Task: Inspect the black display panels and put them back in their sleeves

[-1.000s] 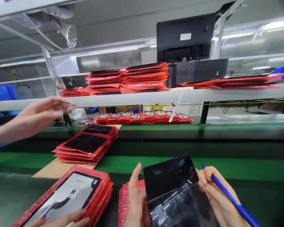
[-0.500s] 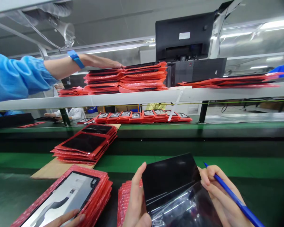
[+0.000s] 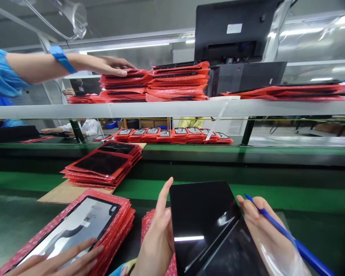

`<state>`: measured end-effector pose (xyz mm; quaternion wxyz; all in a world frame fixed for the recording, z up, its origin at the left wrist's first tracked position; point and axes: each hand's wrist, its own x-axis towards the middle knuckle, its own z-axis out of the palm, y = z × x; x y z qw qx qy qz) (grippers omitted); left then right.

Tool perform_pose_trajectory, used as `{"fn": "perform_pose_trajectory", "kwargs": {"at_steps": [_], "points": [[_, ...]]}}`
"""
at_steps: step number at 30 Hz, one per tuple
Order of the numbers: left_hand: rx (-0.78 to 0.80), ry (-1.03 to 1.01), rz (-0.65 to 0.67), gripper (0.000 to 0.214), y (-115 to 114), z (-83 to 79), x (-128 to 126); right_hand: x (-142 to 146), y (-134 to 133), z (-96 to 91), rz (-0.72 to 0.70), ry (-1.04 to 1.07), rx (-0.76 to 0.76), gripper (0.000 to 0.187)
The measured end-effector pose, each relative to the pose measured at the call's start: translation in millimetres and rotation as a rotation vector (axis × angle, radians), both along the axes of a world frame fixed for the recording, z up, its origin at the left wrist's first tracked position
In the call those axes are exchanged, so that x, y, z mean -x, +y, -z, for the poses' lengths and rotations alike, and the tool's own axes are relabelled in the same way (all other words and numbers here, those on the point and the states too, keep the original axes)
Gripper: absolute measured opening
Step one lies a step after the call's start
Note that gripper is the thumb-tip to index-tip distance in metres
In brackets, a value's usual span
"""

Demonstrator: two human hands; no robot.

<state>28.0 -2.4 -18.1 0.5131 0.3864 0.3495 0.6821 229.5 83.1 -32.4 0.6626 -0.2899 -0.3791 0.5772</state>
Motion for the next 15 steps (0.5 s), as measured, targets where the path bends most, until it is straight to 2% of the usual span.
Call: {"fn": "perform_pose_trajectory", "kwargs": {"at_steps": [2,5,10,12,15], "points": [[0.007,-0.099,-0.013,0.046,14,-2.0,-7,1,0,-2.0,0.020,0.009,0.054,0.029],[0.014,-0.157,0.014,0.047,20,-2.0,-2,3,1,-5.4,0.048,0.030,0.160,0.034],[-0.016,-0.266,0.227,0.080,15,-5.5,2,3,9,-5.5,0.102,0.133,0.354,0.056],[-0.024,-0.251,0.277,0.091,15,-7.2,2,3,12,-4.2,0.093,0.151,0.358,0.054],[-0.038,-0.228,0.282,0.093,17,-7.1,2,3,17,-2.6,0.106,0.165,0.344,0.043]]}}
